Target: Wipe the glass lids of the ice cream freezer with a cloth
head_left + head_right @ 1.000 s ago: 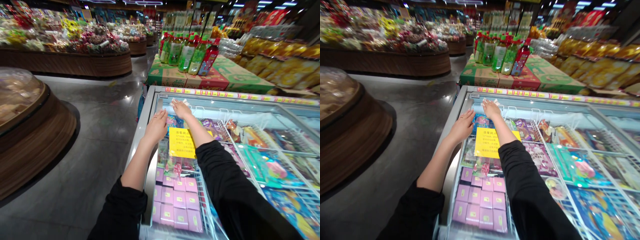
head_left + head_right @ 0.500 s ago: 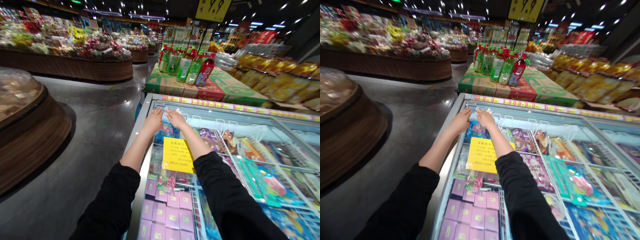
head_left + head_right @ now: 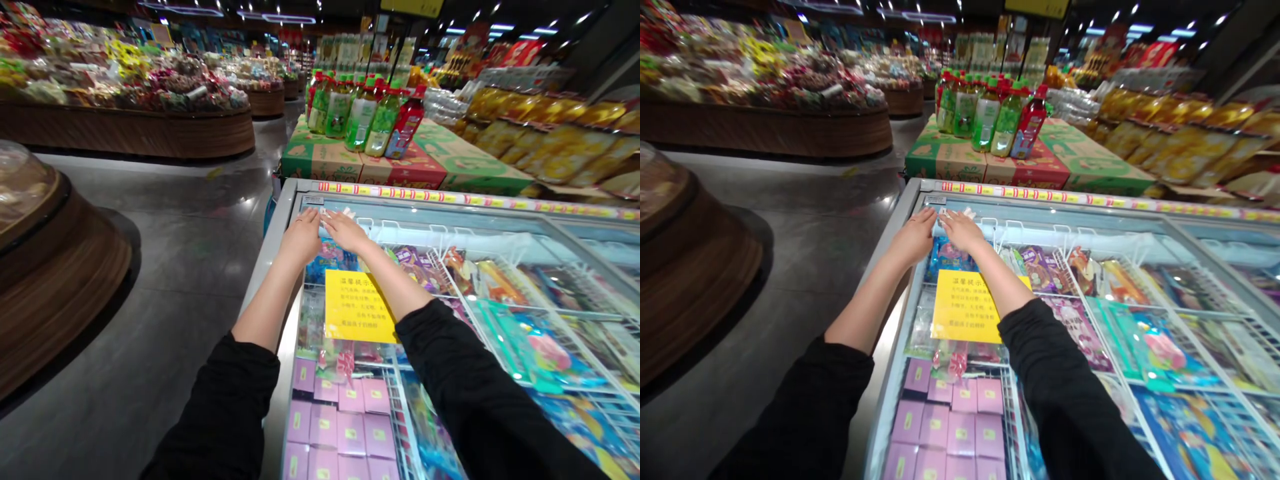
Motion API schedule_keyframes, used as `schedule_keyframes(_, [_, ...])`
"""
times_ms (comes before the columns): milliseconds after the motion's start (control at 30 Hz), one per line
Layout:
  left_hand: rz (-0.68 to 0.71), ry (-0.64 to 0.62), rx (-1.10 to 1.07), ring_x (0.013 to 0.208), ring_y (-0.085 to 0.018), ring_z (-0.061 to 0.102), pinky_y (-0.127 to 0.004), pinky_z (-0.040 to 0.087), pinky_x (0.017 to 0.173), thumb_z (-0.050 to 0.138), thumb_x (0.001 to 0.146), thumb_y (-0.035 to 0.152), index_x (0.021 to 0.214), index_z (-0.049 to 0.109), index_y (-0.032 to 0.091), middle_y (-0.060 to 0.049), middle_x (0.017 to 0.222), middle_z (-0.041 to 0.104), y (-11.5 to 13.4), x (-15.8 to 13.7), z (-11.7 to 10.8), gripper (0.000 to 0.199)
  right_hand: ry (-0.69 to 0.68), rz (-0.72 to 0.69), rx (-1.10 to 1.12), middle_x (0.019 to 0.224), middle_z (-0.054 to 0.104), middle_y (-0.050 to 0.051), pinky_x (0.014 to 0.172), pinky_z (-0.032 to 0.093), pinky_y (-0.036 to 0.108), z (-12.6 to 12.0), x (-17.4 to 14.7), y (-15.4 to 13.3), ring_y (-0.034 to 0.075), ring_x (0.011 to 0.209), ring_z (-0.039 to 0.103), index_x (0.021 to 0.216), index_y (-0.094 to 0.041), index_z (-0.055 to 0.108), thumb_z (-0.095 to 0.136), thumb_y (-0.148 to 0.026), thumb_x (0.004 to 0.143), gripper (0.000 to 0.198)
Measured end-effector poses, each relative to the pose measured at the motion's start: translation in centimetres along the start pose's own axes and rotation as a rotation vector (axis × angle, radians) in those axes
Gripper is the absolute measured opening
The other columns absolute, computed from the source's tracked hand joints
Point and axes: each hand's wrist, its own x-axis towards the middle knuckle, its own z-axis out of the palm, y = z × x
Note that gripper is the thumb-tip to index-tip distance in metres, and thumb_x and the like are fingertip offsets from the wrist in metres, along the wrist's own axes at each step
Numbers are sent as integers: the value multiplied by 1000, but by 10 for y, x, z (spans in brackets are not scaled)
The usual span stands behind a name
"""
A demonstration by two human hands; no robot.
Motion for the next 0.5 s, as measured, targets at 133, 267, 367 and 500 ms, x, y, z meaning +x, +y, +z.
schedule_keyframes(133, [-7, -3, 11, 163, -25, 35, -41, 26, 135, 45, 94, 0, 161, 48, 4, -17, 172, 42, 1, -1, -2, 67, -28, 79, 3, 177, 33, 9, 134, 26, 46, -8, 25, 11, 31, 164, 31, 168, -17, 42, 32, -34, 113, 58])
schedule_keyframes(267, [-21, -6, 22, 163, -24, 34, -39, 25, 136, 44, 94, -1, 161, 48, 3, -17, 173, 40, 2, -2, -4, 67, 24, 138, -18, 176, 35, 10, 134, 27, 48, -9, 14, 27, 31, 163, 33, 167, -15, 43, 30, -34, 114, 58])
schedule_keyframes(367, [-13, -23, 29, 163, -25, 34, -40, 25, 136, 45, 94, 0, 161, 47, 1, -18, 173, 40, 3, -2, -4, 67, 45, 105, -30, 175, 38, 11, 134, 26, 46, -2, -10, 27, 31, 163, 34, 166, -15, 46, 31, -34, 113, 58])
schedule_keyframes(500, [-7, -23, 39, 164, -26, 34, -40, 26, 136, 45, 94, 0, 161, 46, 0, -18, 172, 40, 3, -1, -3, 67, 31, 18, -21, 176, 38, 6, 135, 25, 47, 6, -24, 13, 31, 164, 32, 167, -21, 45, 33, -34, 113, 57])
